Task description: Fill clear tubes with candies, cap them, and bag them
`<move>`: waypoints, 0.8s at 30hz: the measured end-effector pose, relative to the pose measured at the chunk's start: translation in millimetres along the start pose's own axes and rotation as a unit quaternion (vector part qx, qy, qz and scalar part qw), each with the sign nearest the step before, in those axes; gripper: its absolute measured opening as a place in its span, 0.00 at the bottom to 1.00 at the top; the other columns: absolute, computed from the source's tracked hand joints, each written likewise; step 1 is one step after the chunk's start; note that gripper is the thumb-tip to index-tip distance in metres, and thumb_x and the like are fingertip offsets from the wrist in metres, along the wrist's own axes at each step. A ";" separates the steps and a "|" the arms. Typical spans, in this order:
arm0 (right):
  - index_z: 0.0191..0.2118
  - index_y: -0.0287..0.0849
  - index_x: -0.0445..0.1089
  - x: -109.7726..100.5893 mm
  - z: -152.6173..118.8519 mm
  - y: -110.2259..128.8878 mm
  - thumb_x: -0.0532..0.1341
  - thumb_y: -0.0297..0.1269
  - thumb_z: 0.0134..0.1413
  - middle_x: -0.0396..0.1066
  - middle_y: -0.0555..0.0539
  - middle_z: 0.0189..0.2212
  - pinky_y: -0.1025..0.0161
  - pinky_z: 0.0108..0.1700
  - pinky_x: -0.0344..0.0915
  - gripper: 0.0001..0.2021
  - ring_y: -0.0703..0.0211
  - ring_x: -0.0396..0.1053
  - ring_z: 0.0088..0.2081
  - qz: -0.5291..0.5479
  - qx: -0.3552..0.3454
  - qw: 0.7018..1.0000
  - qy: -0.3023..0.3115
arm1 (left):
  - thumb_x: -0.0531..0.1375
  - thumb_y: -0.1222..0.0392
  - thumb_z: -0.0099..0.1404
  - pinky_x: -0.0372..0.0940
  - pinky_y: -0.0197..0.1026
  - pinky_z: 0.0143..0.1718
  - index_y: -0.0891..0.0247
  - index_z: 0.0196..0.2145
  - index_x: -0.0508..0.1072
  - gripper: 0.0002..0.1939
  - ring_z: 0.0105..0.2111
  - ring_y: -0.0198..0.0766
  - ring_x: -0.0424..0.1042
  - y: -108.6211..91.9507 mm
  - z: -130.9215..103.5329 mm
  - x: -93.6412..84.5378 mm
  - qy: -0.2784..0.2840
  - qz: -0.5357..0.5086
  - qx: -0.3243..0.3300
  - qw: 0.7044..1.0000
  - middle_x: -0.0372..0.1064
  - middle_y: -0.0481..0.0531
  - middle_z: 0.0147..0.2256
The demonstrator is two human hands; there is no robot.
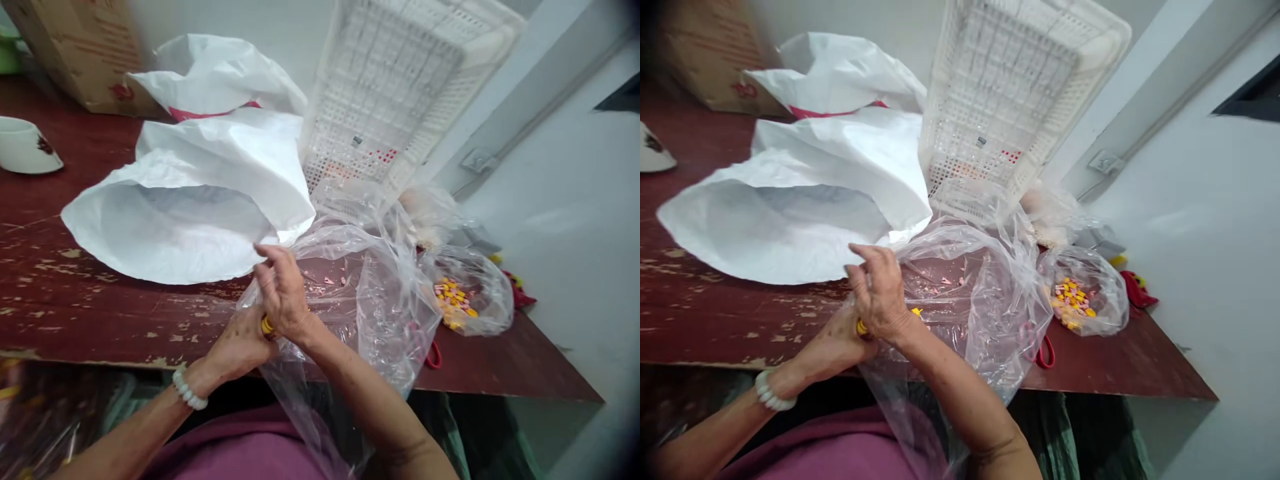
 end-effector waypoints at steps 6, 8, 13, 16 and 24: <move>0.61 0.43 0.51 -15.3 -19.6 13.9 0.57 0.52 0.56 0.59 0.40 0.56 0.50 0.57 0.58 0.31 0.51 0.59 0.56 0.021 -0.054 0.989 0.137 | 0.57 0.69 0.41 0.51 0.32 0.17 0.65 0.27 0.66 0.10 0.18 0.30 0.57 25.9 -6.4 -22.7 0.015 -0.211 -0.125 0.969 0.61 0.43 0.21; 0.64 0.41 0.45 -4.6 -34.7 14.6 0.63 0.56 0.47 0.54 0.37 0.60 0.46 0.60 0.53 0.44 0.46 0.53 0.60 -0.019 -0.080 0.978 0.190 | 0.57 0.71 0.39 0.52 0.32 0.18 0.66 0.26 0.67 0.11 0.20 0.30 0.58 25.6 -7.8 -26.1 0.016 -0.271 -0.118 0.955 0.62 0.44 0.22; 0.66 0.37 0.37 34.2 -57.6 14.5 0.69 0.52 0.40 0.50 0.33 0.62 0.45 0.59 0.55 0.55 0.42 0.51 0.61 -0.048 -0.102 0.971 0.210 | 0.56 0.74 0.37 0.56 0.33 0.24 0.67 0.22 0.67 0.10 0.23 0.31 0.61 27.8 -12.8 -19.6 0.012 -0.401 -0.111 0.909 0.63 0.46 0.23; 0.63 0.39 0.47 44.6 -60.5 27.0 0.66 0.47 0.46 0.60 0.35 0.56 0.48 0.54 0.62 0.43 0.44 0.59 0.56 -0.035 -0.138 0.973 0.181 | 0.56 0.73 0.36 0.53 0.33 0.21 0.66 0.18 0.66 0.07 0.21 0.30 0.58 26.3 -22.5 -16.6 0.009 -0.451 -0.114 0.885 0.61 0.45 0.20; 0.59 0.42 0.56 90.8 -39.6 68.5 0.62 0.52 0.50 0.67 0.39 0.48 0.53 0.43 0.70 0.34 0.47 0.69 0.46 -0.009 -0.257 0.944 0.207 | 0.57 0.72 0.37 0.55 0.36 0.21 0.63 0.16 0.65 0.07 0.21 0.33 0.60 36.4 -62.7 -79.1 -0.100 -0.417 -0.130 0.894 0.62 0.47 0.20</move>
Point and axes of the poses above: each hand's wrist, its own z-axis towards the middle knuckle, its own x-axis out of the palm, y = z × x, the point moved 8 cm from there along z, towards the middle knuckle
